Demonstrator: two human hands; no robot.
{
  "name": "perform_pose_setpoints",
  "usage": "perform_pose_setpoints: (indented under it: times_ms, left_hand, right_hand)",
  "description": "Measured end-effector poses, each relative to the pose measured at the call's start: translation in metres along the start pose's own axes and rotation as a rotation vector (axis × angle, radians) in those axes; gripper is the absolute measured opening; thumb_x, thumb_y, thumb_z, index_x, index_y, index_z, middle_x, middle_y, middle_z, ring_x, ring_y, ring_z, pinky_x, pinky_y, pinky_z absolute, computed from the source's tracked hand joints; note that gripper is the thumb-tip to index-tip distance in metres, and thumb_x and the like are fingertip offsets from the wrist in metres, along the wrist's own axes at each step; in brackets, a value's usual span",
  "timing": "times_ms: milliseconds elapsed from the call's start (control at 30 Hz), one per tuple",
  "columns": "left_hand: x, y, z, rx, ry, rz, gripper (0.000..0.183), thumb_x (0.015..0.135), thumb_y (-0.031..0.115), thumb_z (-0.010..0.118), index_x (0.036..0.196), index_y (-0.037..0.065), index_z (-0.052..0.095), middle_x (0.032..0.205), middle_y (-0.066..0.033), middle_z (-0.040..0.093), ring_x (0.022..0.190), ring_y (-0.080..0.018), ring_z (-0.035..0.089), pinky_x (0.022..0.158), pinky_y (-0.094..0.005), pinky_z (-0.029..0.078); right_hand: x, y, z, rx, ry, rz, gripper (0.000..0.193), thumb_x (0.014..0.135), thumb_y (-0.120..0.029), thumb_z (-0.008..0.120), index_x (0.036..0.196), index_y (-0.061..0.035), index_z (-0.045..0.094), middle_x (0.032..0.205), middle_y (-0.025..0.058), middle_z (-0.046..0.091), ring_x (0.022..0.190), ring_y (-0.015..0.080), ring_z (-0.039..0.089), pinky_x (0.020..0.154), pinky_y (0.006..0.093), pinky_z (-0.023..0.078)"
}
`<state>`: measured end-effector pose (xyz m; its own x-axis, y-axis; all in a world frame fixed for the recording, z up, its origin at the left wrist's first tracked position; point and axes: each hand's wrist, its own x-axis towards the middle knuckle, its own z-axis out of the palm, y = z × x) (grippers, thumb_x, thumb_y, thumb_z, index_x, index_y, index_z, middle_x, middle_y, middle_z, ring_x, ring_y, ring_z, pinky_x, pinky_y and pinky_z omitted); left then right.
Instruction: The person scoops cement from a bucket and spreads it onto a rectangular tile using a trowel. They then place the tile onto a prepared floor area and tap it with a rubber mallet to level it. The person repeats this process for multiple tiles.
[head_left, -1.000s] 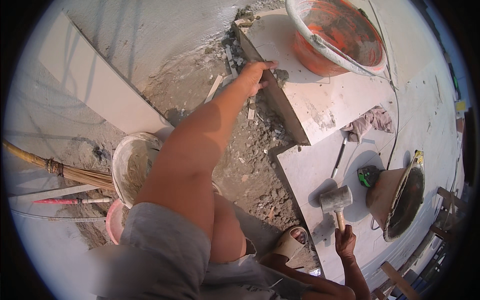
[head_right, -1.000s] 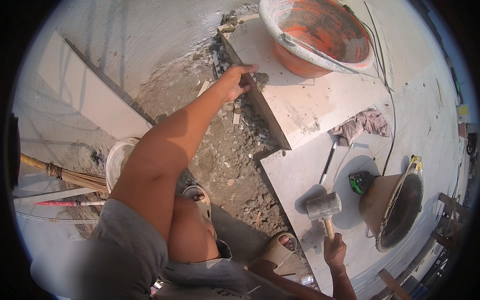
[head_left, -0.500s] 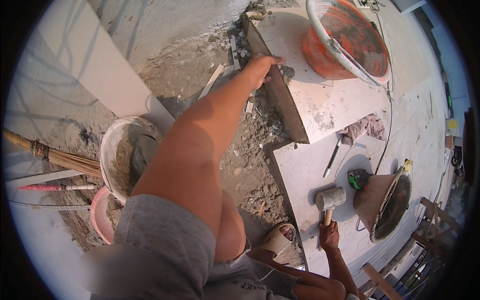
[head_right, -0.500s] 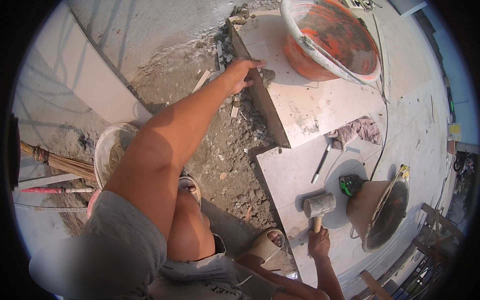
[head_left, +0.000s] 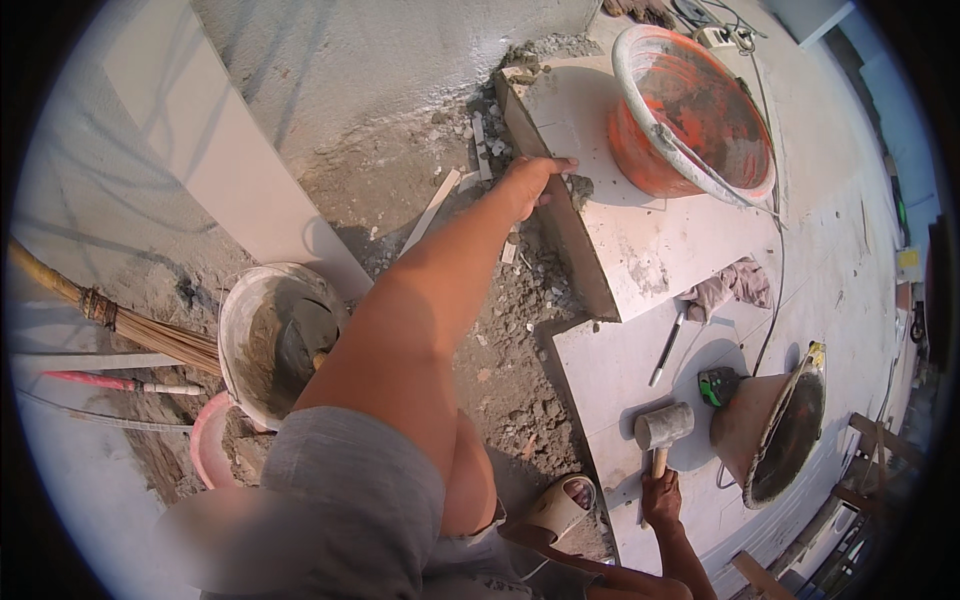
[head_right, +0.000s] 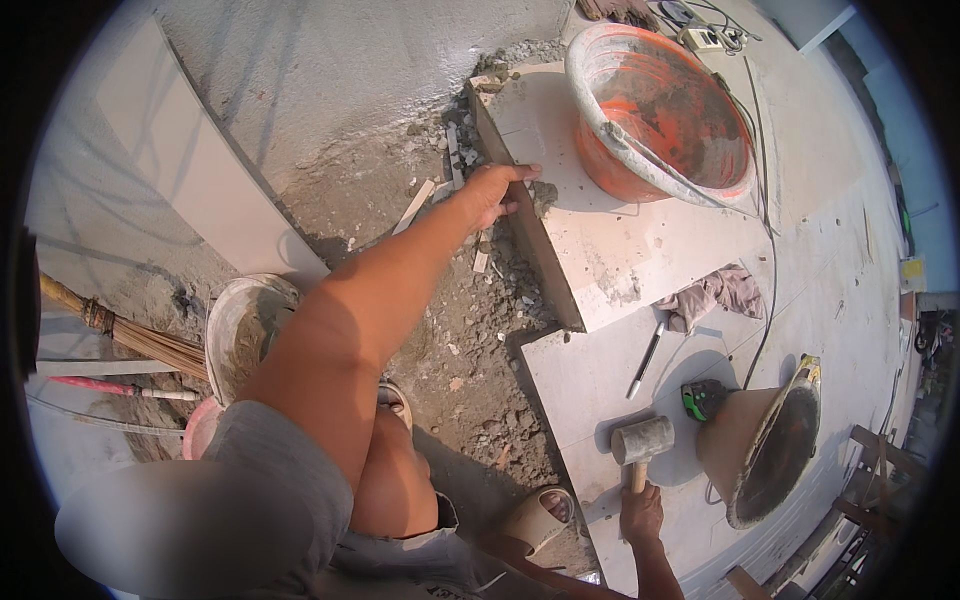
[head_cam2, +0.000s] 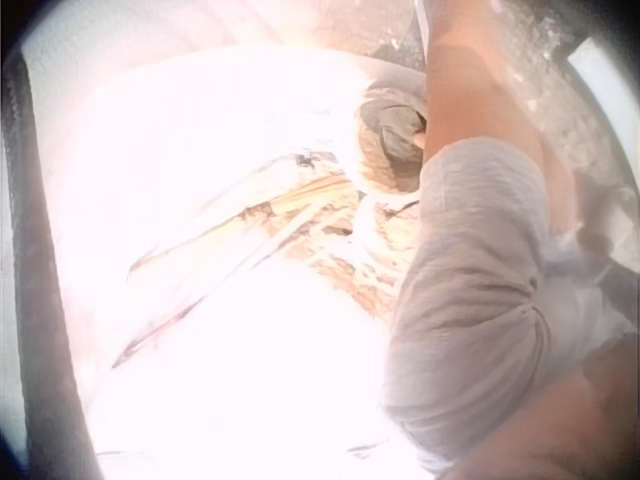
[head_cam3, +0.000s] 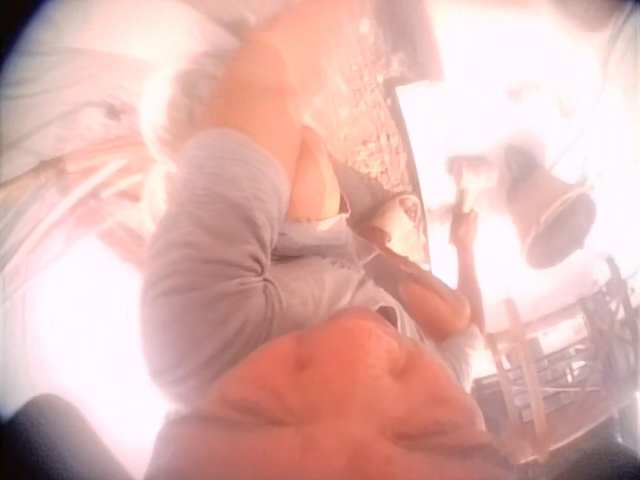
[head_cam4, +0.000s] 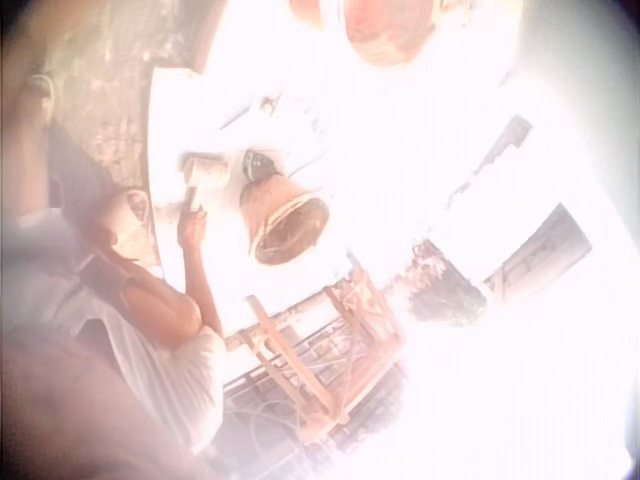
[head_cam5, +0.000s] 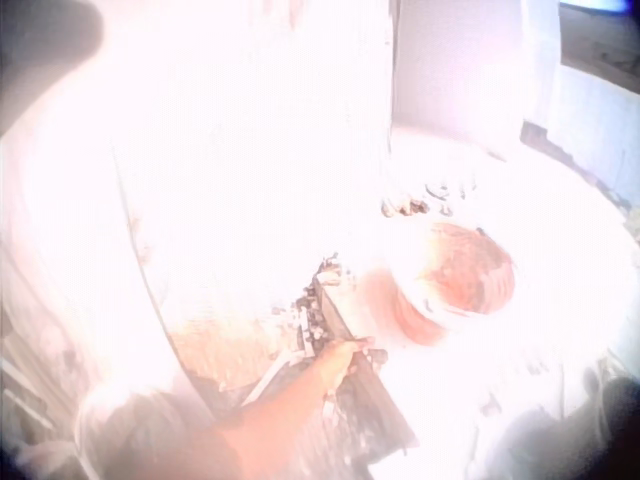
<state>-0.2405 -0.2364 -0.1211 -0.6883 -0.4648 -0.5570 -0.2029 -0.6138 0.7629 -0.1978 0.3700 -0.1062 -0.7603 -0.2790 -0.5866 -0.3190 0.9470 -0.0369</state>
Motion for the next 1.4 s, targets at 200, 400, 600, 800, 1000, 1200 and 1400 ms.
perform_pose_setpoints:
  times_ms: [200, 400, 600, 800, 1000, 1200, 1400]
  left_hand:
    - [0.007, -0.004, 0.002, -0.004, -0.004, -0.021, 0.038, 0.077, 0.027, 0.080, 0.111, 0.016, 0.068, 0.113, 0.0008, 0.061, 0.102, -0.0152, 0.049, 0.087, -0.0357, 0.037]
    - [0.004, -0.002, 0.000, -0.002, -0.006, -0.006, 0.041, 0.077, 0.029, 0.080, 0.113, 0.014, 0.067, 0.114, 0.0002, 0.061, 0.107, -0.0166, 0.049, 0.091, -0.0392, 0.035]
    - [-0.004, 0.001, 0.002, 0.010, -0.012, 0.006, 0.042, 0.077, 0.029, 0.079, 0.113, 0.013, 0.066, 0.114, -0.0007, 0.060, 0.107, -0.0177, 0.049, 0.090, -0.0410, 0.036]
    - [-0.003, 0.000, 0.000, -0.003, -0.002, 0.016, 0.049, 0.076, 0.029, 0.081, 0.116, 0.010, 0.061, 0.115, -0.0027, 0.059, 0.106, -0.0189, 0.049, 0.087, -0.0404, 0.039]
    - [-0.007, 0.003, 0.003, 0.007, 0.009, 0.008, 0.046, 0.076, 0.029, 0.081, 0.114, 0.010, 0.062, 0.114, -0.0020, 0.059, 0.105, -0.0181, 0.049, 0.086, -0.0399, 0.039]
    - [-0.001, 0.000, 0.001, -0.013, -0.003, -0.008, 0.041, 0.076, 0.028, 0.080, 0.112, 0.013, 0.066, 0.116, -0.0009, 0.059, 0.107, -0.0167, 0.048, 0.088, -0.0392, 0.037]
    - [-0.002, 0.001, 0.001, -0.001, -0.001, -0.018, 0.040, 0.078, 0.026, 0.078, 0.114, 0.015, 0.065, 0.117, -0.0005, 0.057, 0.108, -0.0167, 0.046, 0.088, -0.0392, 0.037]
  right_hand:
    - [0.001, 0.009, 0.006, 0.004, 0.027, -0.048, 0.044, 0.091, -0.027, 0.061, 0.114, 0.0061, 0.044, 0.110, 0.0295, 0.051, 0.102, 0.0490, 0.054, 0.088, 0.0543, 0.045]
    - [0.001, 0.015, 0.009, 0.026, 0.081, -0.150, 0.039, 0.091, -0.023, 0.061, 0.109, 0.0073, 0.045, 0.104, 0.0306, 0.052, 0.097, 0.0499, 0.054, 0.085, 0.0551, 0.045]
    - [0.005, 0.023, 0.019, 0.016, 0.110, -0.135, 0.037, 0.090, -0.023, 0.062, 0.106, 0.0064, 0.045, 0.102, 0.0301, 0.052, 0.094, 0.0501, 0.054, 0.082, 0.0549, 0.045]
    - [0.005, 0.022, 0.018, 0.019, 0.122, -0.154, 0.035, 0.090, -0.023, 0.062, 0.104, 0.0047, 0.044, 0.101, 0.0292, 0.052, 0.094, 0.0494, 0.054, 0.082, 0.0546, 0.046]
    - [0.005, 0.026, 0.020, 0.035, 0.119, -0.183, 0.038, 0.091, -0.023, 0.062, 0.107, 0.0057, 0.044, 0.101, 0.0292, 0.052, 0.095, 0.0497, 0.054, 0.082, 0.0553, 0.045]
    - [0.001, 0.013, 0.009, 0.039, 0.093, -0.160, 0.039, 0.091, -0.023, 0.060, 0.109, 0.0066, 0.043, 0.102, 0.0308, 0.052, 0.095, 0.0505, 0.053, 0.083, 0.0561, 0.045]
    - [0.002, 0.019, 0.013, 0.033, 0.080, -0.148, 0.041, 0.090, -0.024, 0.060, 0.110, 0.0075, 0.043, 0.103, 0.0314, 0.052, 0.097, 0.0508, 0.052, 0.084, 0.0561, 0.044]
